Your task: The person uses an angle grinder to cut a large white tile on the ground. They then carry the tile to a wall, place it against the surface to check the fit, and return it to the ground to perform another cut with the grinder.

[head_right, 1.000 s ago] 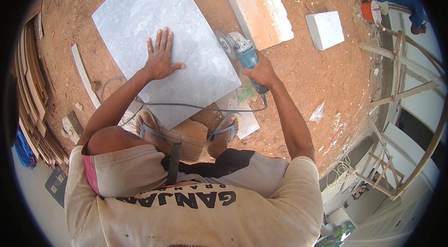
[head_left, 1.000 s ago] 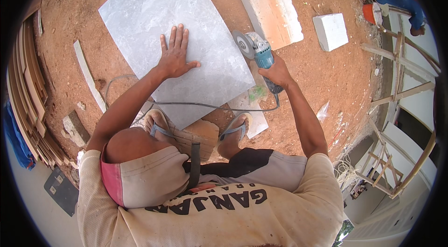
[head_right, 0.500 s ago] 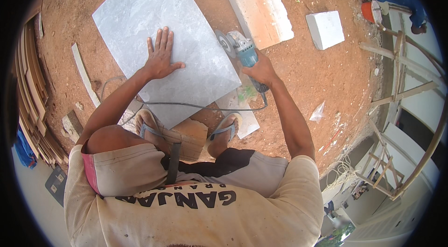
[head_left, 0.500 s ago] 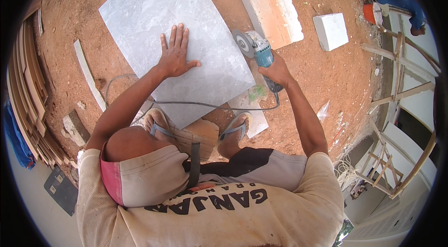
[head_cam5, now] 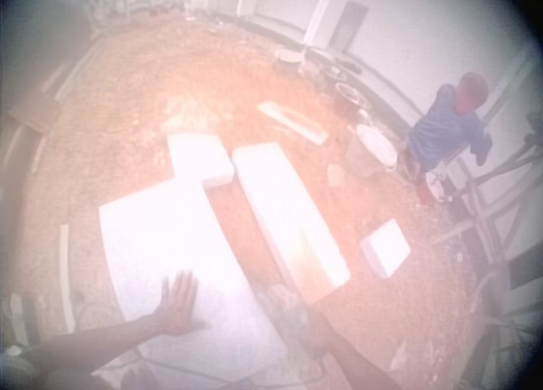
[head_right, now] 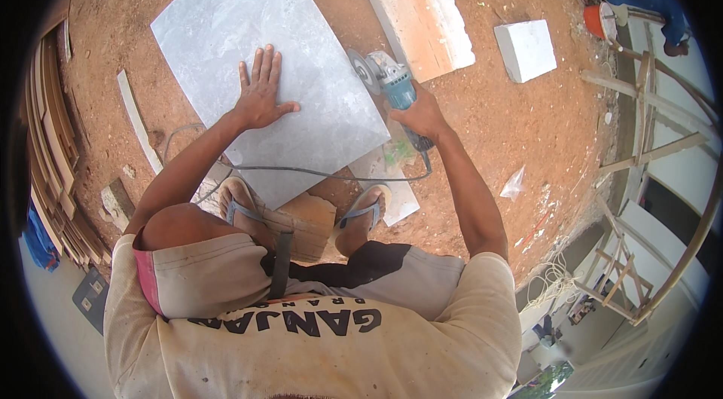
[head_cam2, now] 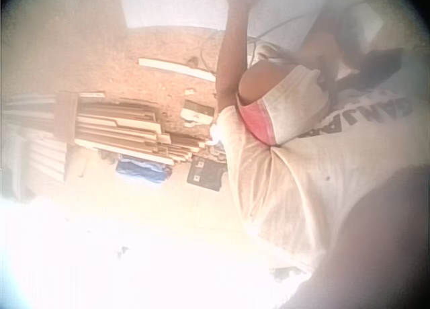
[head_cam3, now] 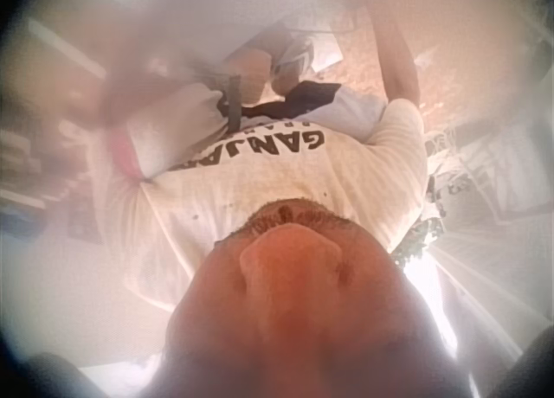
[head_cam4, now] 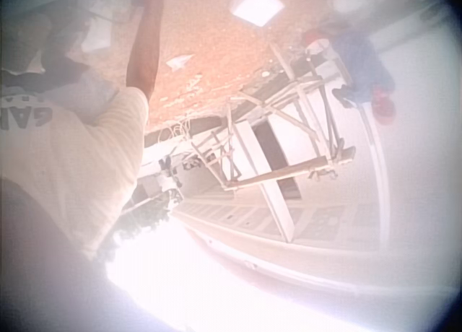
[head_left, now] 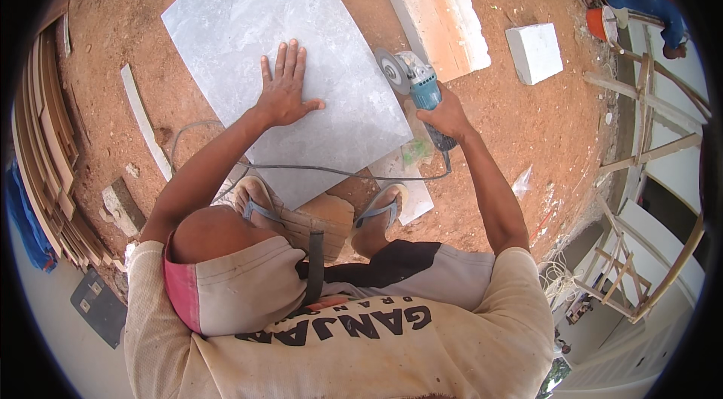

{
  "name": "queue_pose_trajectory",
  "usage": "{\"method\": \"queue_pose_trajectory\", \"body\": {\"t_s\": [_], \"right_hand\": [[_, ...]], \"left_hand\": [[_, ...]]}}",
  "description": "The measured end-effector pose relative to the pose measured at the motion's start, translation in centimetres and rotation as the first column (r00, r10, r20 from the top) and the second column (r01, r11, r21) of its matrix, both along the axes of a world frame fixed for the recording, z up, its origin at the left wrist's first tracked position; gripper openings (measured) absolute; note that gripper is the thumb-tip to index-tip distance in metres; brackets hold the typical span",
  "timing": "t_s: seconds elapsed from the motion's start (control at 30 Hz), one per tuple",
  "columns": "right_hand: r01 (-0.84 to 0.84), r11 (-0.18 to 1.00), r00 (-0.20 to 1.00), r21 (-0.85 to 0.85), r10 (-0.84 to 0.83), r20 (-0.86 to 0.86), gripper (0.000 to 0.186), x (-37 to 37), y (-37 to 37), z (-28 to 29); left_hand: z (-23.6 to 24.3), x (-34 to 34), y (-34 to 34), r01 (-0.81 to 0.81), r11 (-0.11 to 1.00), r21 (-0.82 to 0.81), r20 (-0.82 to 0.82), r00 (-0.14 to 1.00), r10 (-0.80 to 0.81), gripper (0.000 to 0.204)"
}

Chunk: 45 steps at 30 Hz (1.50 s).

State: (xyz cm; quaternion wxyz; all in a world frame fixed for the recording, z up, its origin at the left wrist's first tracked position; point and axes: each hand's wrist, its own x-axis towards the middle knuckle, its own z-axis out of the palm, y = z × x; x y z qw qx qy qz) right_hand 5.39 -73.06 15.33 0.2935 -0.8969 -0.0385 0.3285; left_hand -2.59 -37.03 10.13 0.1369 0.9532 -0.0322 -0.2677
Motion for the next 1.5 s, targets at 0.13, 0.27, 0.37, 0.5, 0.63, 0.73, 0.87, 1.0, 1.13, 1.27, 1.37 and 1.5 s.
{"method": "queue_pose_trajectory", "body": {"t_s": [0.13, 0.27, 0.37, 0.5, 0.63, 0.73, 0.87, 1.0, 1.13, 1.27, 1.37, 1.5], "right_hand": [[-0.019, 1.000, 1.000, 0.011, 0.019, -0.004, 0.081, 0.3, -0.1, -0.2], [-0.024, 1.000, 1.000, 0.013, 0.024, -0.003, 0.079, 0.4, 0.3, 0.2], [-0.022, 1.000, 1.000, 0.011, 0.022, 0.001, 0.077, 0.3, 0.7, 0.5], [-0.015, 1.000, 1.000, 0.001, 0.015, 0.019, 0.076, 0.4, 0.7, 0.2], [-0.028, 1.000, 0.999, -0.014, 0.028, 0.024, 0.076, 0.6, 1.1, 0.4], [-0.027, 1.000, 0.999, 0.005, 0.026, 0.028, 0.075, 0.7, 1.3, 0.4], [-0.022, 1.000, 0.999, 0.011, 0.022, 0.036, 0.075, 0.8, 1.4, 0.3], [-0.017, 1.000, 0.999, 0.014, 0.016, 0.041, 0.075, 0.8, 1.4, 0.1], [-0.020, 1.000, 0.998, 0.013, 0.019, 0.056, 0.074, 0.9, 1.5, -0.1], [-0.020, 1.000, 0.998, 0.021, 0.018, 0.059, 0.071, 0.9, 1.7, -0.1], [-0.018, 1.000, 0.998, 0.024, 0.017, 0.057, 0.070, 0.9, 1.7, -0.1], [-0.019, 0.999, 0.997, 0.035, 0.017, 0.070, 0.071, 0.9, 1.5, -0.4]], "left_hand": [[-0.4, -0.2, 0.2, 0.002, 1.000, -0.004, 0.027, 1.000, -0.002, 0.124], [-0.3, -0.2, 0.1, 0.007, 1.000, 0.006, 0.020, 1.000, -0.007, 0.124], [-0.1, -0.1, 0.1, 0.008, 1.000, 0.008, 0.013, 1.000, -0.008, 0.124], [-0.2, -0.1, 0.1, 0.009, 1.000, -0.007, 0.020, 1.000, -0.009, 0.123], [-0.4, -0.2, 0.2, 0.009, 1.000, -0.010, 0.034, 0.999, -0.008, 0.124], [-0.6, -0.2, 0.3, 0.010, 1.000, -0.019, 0.043, 0.999, -0.009, 0.124], [-0.6, -0.2, 0.3, 0.014, 1.000, -0.026, 0.050, 0.999, -0.013, 0.124], [-0.4, -0.1, 0.3, 0.018, 1.000, -0.018, 0.030, 0.999, -0.017, 0.124], [0.1, 0.0, 0.1, 0.004, 1.000, -0.016, 0.004, 1.000, -0.004, 0.124], [0.1, 0.1, 0.0, -0.005, 1.000, 0.001, -0.004, 1.000, 0.005, 0.125], [-0.2, -0.1, 0.2, -0.002, 1.000, -0.011, 0.017, 1.000, 0.002, 0.124], [-0.5, -0.2, 0.3, 0.010, 0.999, -0.036, 0.055, 0.998, -0.008, 0.122]]}}
